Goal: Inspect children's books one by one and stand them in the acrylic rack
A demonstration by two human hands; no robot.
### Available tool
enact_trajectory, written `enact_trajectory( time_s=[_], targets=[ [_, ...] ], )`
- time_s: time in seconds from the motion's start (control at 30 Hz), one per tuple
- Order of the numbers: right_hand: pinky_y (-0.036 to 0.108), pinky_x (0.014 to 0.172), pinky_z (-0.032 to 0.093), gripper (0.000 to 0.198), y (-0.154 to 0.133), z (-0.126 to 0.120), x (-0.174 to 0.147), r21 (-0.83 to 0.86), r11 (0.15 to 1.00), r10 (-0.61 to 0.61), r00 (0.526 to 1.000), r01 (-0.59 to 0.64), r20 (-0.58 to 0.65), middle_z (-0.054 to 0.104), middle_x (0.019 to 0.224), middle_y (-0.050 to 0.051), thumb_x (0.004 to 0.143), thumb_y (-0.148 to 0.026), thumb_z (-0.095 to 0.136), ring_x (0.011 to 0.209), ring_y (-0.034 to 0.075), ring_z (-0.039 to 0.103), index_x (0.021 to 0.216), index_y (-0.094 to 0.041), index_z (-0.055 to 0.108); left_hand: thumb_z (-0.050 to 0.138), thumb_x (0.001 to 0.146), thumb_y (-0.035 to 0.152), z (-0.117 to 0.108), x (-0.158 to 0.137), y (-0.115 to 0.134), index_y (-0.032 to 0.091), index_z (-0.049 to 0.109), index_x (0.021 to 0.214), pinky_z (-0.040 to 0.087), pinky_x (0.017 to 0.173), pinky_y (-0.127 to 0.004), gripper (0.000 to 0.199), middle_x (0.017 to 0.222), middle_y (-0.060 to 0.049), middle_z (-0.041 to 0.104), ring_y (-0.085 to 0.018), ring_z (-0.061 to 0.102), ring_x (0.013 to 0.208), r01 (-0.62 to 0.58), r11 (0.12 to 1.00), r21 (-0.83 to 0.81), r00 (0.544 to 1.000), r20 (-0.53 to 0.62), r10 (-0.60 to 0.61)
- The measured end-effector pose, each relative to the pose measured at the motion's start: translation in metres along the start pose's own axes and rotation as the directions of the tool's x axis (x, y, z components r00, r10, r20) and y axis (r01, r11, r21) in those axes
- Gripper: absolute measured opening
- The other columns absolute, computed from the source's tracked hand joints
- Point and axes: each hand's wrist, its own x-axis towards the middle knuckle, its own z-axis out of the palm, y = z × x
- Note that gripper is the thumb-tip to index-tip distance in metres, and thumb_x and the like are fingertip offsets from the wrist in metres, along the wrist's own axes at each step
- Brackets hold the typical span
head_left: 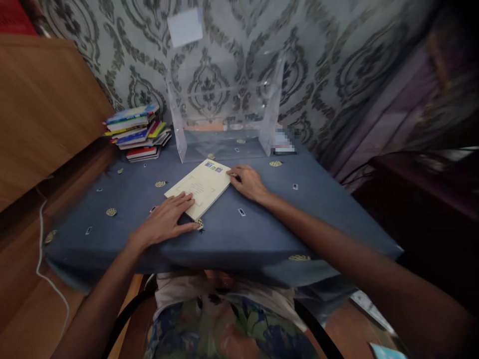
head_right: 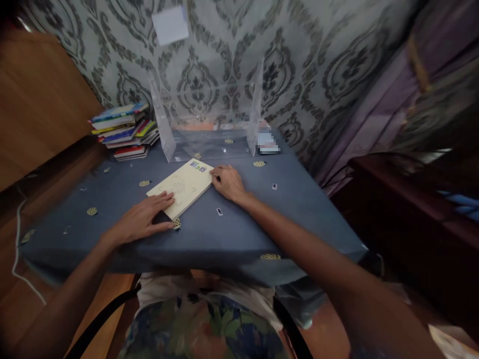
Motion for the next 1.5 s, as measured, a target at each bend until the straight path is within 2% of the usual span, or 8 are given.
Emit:
enact_trajectory(
  time_s=[0.17,0.33,0.5,0.63,0.77,0.93,1.23,1.5],
  targets=[
    [0.032,0.097,0.044,0.033,-0.011,-0.008,-0.005,-0.016,0.998,0.063,0.997,-0.062,0.042,0.070,0.123,0.013,0.094,-0.019,0.051,0.113,0.025,0.062,0.118,-0.014,0.072,0.051,0.098,0.049,0.016,0.004,0.046,0.006,0.046,0.140,0.037,0.114,-0.051,0.060,0.150,-0.027,0.046,-0.038,0.039,0.144,0.201,0.964,0.174,0.976,-0.115,-0.183],
    [0.031,0.086,0.046,0.032,-0.014,-0.019,-0.013,-0.016,0.997,0.072,0.997,-0.072,0.006,0.072,0.113,0.015,0.095,-0.022,0.049,0.103,0.025,0.066,0.112,-0.014,0.075,0.047,0.100,0.038,0.009,0.010,0.056,0.011,0.053,0.118,0.048,0.099,-0.044,0.033,0.126,-0.023,0.063,-0.034,0.058,0.124,0.283,0.939,0.196,0.955,-0.148,-0.257],
    [0.029,0.078,0.045,0.031,-0.018,-0.025,-0.024,0.016,1.000,-0.008,0.999,0.007,0.033,0.074,0.104,0.011,0.094,-0.022,0.049,0.090,0.022,0.067,0.108,-0.016,0.076,0.045,0.100,0.047,0.002,0.010,0.033,0.014,0.053,0.113,0.049,0.092,-0.042,0.036,0.118,-0.020,0.063,-0.032,0.063,0.110,0.309,0.927,0.211,0.950,-0.119,-0.290],
    [0.027,0.077,0.044,0.025,-0.024,-0.024,-0.030,0.063,0.991,-0.126,0.990,0.122,0.070,0.073,0.103,0.008,0.092,-0.023,0.056,0.087,0.019,0.067,0.105,-0.019,0.076,0.042,0.100,0.051,0.005,0.021,0.010,0.016,0.051,0.127,0.044,0.103,-0.044,0.045,0.133,-0.019,0.059,-0.034,0.055,0.127,0.288,0.927,0.240,0.957,-0.113,-0.268],
    [0.030,0.087,0.046,0.024,-0.023,-0.021,-0.031,0.096,0.976,-0.201,0.977,0.194,0.072,0.070,0.109,0.010,0.091,-0.022,0.058,0.099,0.021,0.065,0.108,-0.017,0.074,0.039,0.101,0.052,0.008,0.036,-0.012,0.017,0.043,0.143,0.033,0.115,-0.049,0.054,0.151,-0.021,0.046,-0.036,0.040,0.143,0.275,0.923,0.270,0.961,-0.097,-0.258],
    [0.042,0.102,0.047,0.029,-0.014,-0.010,-0.026,0.175,0.937,-0.312,0.949,0.301,0.038,0.067,0.117,0.015,0.088,-0.019,0.061,0.115,0.026,0.061,0.115,-0.014,0.071,0.037,0.103,0.049,0.006,0.050,-0.040,0.014,0.039,0.148,0.031,0.116,-0.051,0.058,0.155,-0.022,0.041,-0.037,0.033,0.147,0.248,0.928,0.280,0.969,-0.070,-0.238],
    [0.054,0.109,0.043,0.031,-0.002,-0.001,-0.026,0.273,0.916,-0.313,0.949,0.293,0.035,0.063,0.133,0.017,0.091,-0.020,0.058,0.128,0.027,0.056,0.121,-0.018,0.068,0.040,0.102,0.051,0.009,0.071,-0.067,0.017,0.046,0.144,0.035,0.118,-0.044,0.054,0.155,-0.017,0.044,-0.029,0.042,0.144,0.028,0.970,0.240,0.993,-0.115,0.000],
    [0.052,0.109,0.045,0.032,0.001,-0.003,-0.025,0.299,0.920,-0.282,0.958,0.254,0.055,0.063,0.133,0.017,0.092,-0.021,0.056,0.128,0.027,0.056,0.122,-0.016,0.068,0.035,0.103,0.056,0.033,0.094,-0.071,0.013,0.054,0.137,0.044,0.111,-0.049,0.058,0.142,-0.020,0.057,-0.032,0.051,0.136,-0.126,0.912,0.391,0.943,-0.238,0.233]
  ],
)
